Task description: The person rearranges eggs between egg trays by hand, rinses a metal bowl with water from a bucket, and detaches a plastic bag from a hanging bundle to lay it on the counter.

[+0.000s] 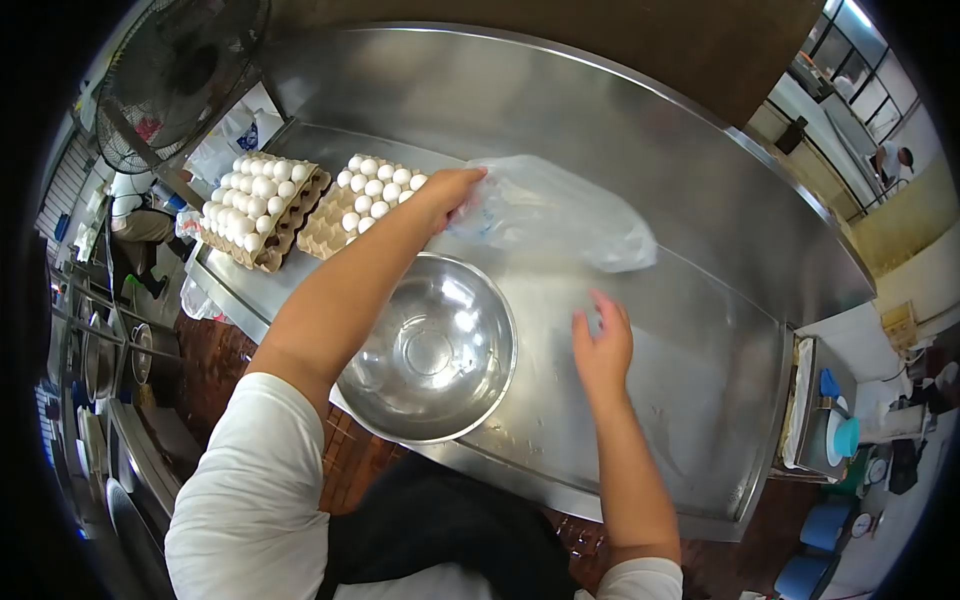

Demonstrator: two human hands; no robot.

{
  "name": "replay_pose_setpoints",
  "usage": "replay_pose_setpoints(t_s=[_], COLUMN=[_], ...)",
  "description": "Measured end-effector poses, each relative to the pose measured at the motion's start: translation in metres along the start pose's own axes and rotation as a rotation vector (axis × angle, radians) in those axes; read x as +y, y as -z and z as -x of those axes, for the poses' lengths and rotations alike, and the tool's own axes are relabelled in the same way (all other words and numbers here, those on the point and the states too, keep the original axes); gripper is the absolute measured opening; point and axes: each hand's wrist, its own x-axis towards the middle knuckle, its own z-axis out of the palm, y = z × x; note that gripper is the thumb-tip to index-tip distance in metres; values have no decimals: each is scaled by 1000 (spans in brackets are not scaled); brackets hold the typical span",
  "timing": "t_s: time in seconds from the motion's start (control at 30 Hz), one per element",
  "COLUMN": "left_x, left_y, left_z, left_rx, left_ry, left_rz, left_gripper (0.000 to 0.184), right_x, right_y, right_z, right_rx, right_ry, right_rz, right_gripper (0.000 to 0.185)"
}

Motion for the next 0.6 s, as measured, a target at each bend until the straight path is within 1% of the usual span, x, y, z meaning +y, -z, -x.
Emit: replay_pose_setpoints(t_s=[0.07,0.13,0.2,0.23,0.3,0.33,0.37,0.43,0.5,0.53,0.6], left_x=[-11,-17,-20,-19,-16,-21,-28,-30,1,14,29], left_y=[15,29,42,46,57,61,61,56,40,28,5], left_z=[-16,-28,-35,-37,-42,-51,-61,-54,0,5,8], left_rx=[-31,-74,-130,-118,-94,145,384,512,265,13,-483], left_ry=[34,73,123,128,139,-147,-430,-905,-1297,-1039,-449], left_rz=[-34,-15,57,81,126,-112,-347,-586,-592,-836,-1238], left_gripper=[36,37,37,36,32,30,28,29,36,39,47], right_x=[-23,-53,-57,-55,-42,-36,-30,-30,-48,-54,-50], right_y=[-17,-45,-74,-86,-104,-113,-119,-127,-124,-124,-136], right_z=[-49,-89,-122,-132,-142,-145,-144,-142,-150,-150,-146], right_rx=[1,-16,-279,-408,-561,-638,-618,-584,-672,-717,-809], right_ry=[259,327,118,11,77,108,140,207,223,225,287], right_rz=[27,-10,49,79,251,338,347,376,458,496,686], right_gripper=[24,18,23,25,28,30,30,29,30,31,33])
